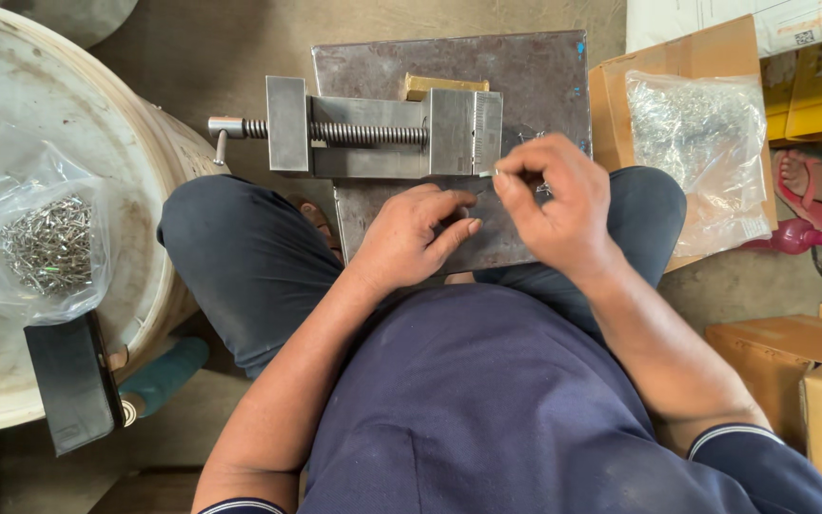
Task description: The person sits on the floor and uses a bench vise to assemble small metal components. They place a metal piece into the vise, tighten it, and then insert a small metal pin or nail into the piece. The person repeats this process multiple times, handling the metal parts and the vise.
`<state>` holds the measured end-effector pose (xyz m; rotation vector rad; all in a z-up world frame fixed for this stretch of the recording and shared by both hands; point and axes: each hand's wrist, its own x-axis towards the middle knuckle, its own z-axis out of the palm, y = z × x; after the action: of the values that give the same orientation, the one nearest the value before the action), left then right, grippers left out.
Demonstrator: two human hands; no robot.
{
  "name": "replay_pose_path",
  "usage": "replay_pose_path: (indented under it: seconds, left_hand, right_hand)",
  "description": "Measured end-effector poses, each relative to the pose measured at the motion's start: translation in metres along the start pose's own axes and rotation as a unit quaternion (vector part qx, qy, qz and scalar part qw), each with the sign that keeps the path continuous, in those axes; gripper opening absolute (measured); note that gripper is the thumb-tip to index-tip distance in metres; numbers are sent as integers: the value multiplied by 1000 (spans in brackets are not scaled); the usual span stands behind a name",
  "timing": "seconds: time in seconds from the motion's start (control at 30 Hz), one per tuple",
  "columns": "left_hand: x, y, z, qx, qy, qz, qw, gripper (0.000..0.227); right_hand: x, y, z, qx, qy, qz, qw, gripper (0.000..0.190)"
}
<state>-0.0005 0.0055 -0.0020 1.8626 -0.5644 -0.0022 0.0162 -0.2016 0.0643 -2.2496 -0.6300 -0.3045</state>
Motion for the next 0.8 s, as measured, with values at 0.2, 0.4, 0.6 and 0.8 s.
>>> replay_pose_path:
  seconds: [0.2,0.4,0.6,0.8]
  left_hand:
    - [-1,0,-1,-18,2,-1,1000,26]
    - [-1,-1,-2,-23,-5,-6,1000,26]
    - [0,-2,-1,-26,9,-4,1000,24]
    - [-6,-8,7,-43,76,-21,996,12]
  right_hand:
    - [21,-4,0,7,-43,43,998,6]
    - [22,-7,0,-30,-55,20,998,7]
    - [8,0,-4,-8,-31,22,999,11]
    - [-29,9,0,-41,-41,114,992,9]
